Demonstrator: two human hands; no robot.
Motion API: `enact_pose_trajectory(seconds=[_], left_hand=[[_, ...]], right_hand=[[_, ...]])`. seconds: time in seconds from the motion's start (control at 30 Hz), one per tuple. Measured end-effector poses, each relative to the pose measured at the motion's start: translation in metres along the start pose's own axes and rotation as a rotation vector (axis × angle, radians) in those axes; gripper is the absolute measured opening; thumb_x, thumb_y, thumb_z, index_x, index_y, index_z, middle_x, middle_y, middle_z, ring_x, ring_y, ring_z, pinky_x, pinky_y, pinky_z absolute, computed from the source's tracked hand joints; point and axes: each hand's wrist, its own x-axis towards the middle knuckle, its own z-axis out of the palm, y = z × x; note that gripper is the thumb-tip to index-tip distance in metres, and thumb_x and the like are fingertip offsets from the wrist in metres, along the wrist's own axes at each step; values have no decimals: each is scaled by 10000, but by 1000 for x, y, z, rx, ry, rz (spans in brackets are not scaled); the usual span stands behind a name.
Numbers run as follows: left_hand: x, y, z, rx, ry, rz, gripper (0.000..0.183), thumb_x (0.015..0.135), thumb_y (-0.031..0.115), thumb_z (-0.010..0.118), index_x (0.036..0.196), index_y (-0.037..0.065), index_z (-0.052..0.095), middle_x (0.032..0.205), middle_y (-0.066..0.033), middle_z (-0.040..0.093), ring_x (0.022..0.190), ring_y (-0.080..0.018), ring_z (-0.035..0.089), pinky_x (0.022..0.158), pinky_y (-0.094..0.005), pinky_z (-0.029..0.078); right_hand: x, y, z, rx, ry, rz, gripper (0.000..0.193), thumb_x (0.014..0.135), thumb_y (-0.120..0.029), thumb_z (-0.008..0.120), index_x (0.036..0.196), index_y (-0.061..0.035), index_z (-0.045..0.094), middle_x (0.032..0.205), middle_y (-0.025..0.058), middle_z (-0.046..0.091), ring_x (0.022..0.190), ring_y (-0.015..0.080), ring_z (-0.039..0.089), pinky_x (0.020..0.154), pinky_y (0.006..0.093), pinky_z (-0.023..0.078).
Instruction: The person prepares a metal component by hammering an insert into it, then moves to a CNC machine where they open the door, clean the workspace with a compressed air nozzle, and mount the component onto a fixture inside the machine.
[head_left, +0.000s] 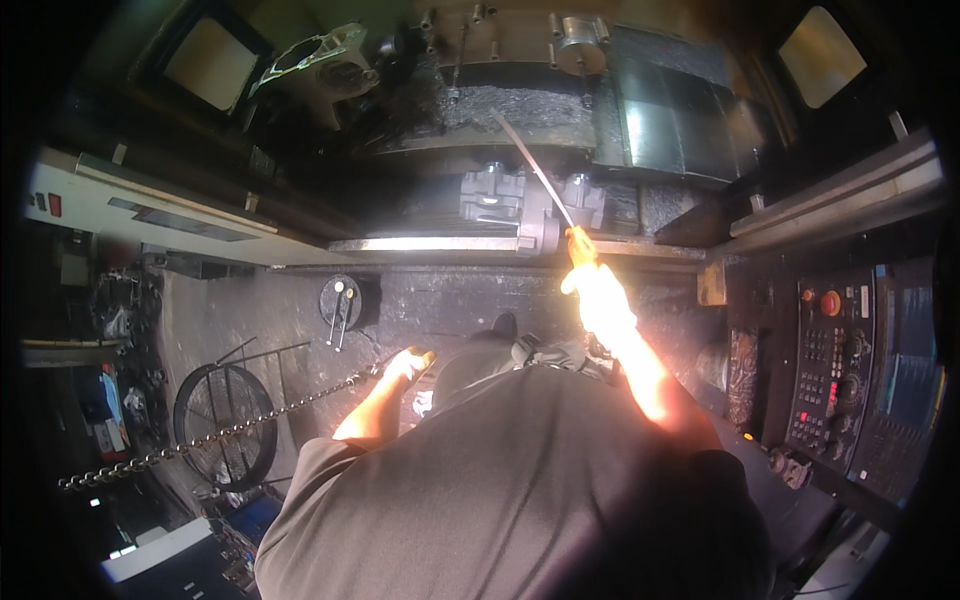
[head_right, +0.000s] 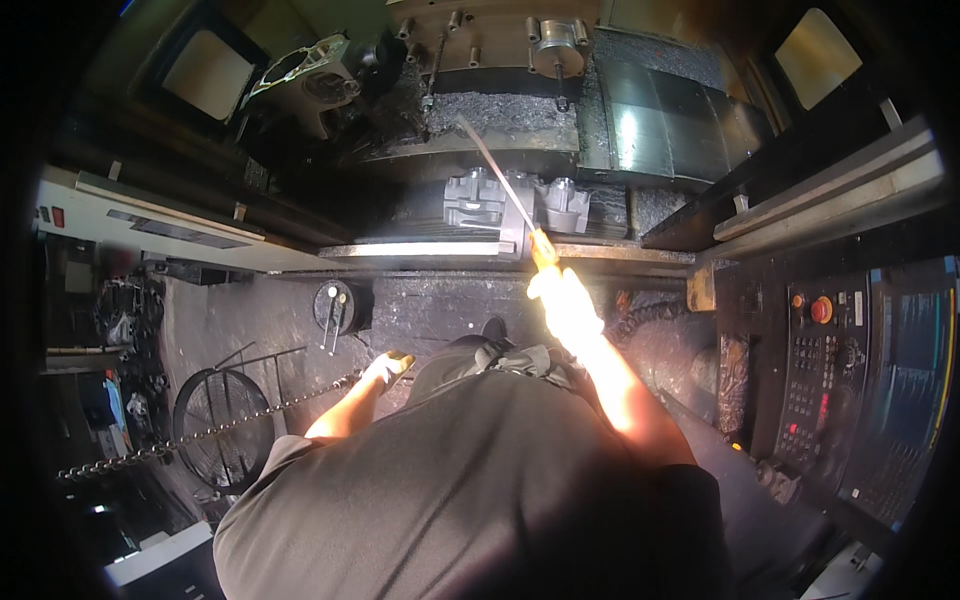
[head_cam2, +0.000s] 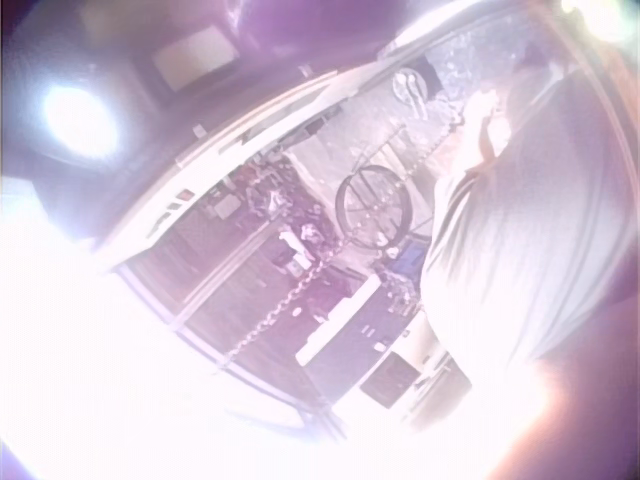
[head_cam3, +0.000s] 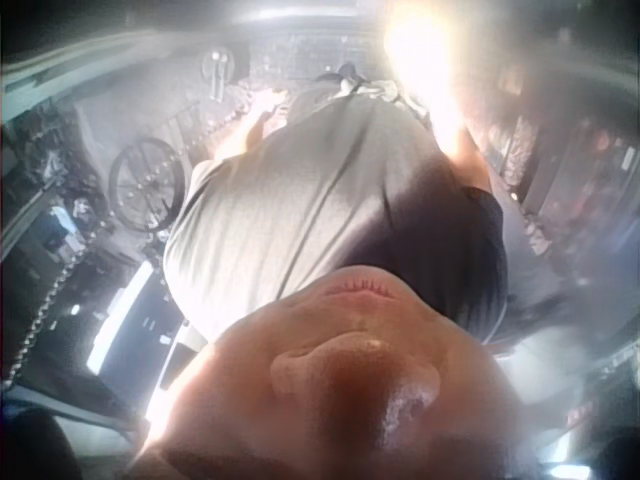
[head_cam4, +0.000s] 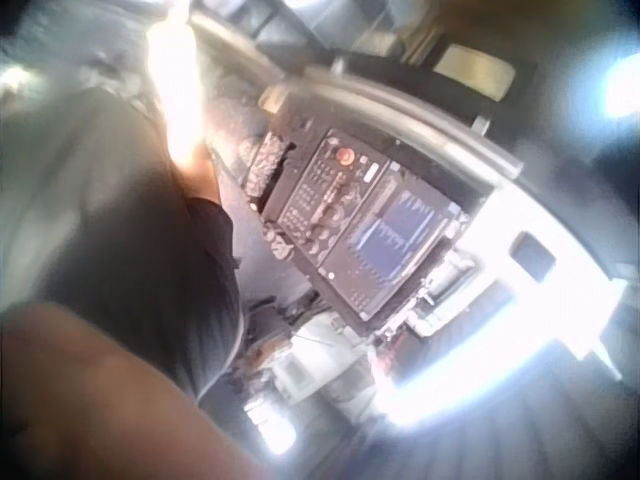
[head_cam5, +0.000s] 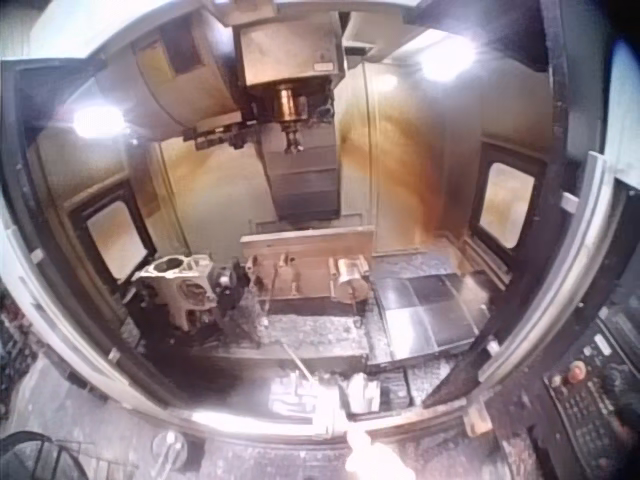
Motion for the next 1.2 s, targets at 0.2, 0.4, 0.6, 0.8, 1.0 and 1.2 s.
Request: enact_pose_trajectory(seconds=[0.2,0.4,0.6,0.8,1.0,1.2], left_hand=[[-5,7,-11,-151,71,-16,713,921,518,609,1414,4,588,1435,-231,602,1366,-365,551,1142,-414,423],[7,16,16,-219,29,-28,658,960,472,632,1412,-4,590,1456,-198,600,1376,-313,548,1152,-396,411],[-3,11,24,-171,-39,-43,649,971,486,593,1381,-17,603,1444,-217,603,1375,-325,546,1135,-400,419],[-13,25,17,-178,-24,-64,734,968,513,598,1447,-39,529,1505,-202,554,1434,-316,487,1166,-403,386],[-22,40,7,-121,-28,-42,700,962,523,585,1421,-4,576,1501,-205,556,1415,-323,505,1164,-403,388],[-7,1,26,-118,42,56,688,925,562,584,1351,23,635,1397,-223,628,1327,-359,574,1111,-434,433]], right_hand=[[21,-42,-6,213,-69,279,256,1065,-267,536,927,-138,709,672,-72,476,501,23,399,451,222,322],[-24,-32,-75,444,319,272,342,1091,-292,438,1052,-38,664,608,-66,491,458,31,426,427,202,339],[-83,-14,-106,348,428,244,341,1087,-330,460,1090,-41,642,755,-20,573,541,44,470,506,204,403],[-119,57,-113,172,-8,494,258,1052,-204,506,1190,-34,642,960,35,642,779,126,599,679,277,496],[-39,56,-56,382,-87,325,227,1062,-223,548,1136,-41,661,975,18,652,879,131,613,793,291,518],[55,38,-13,-166,-394,383,257,1054,-238,524,1254,-94,596,1020,167,632,850,264,640,769,397,543]])
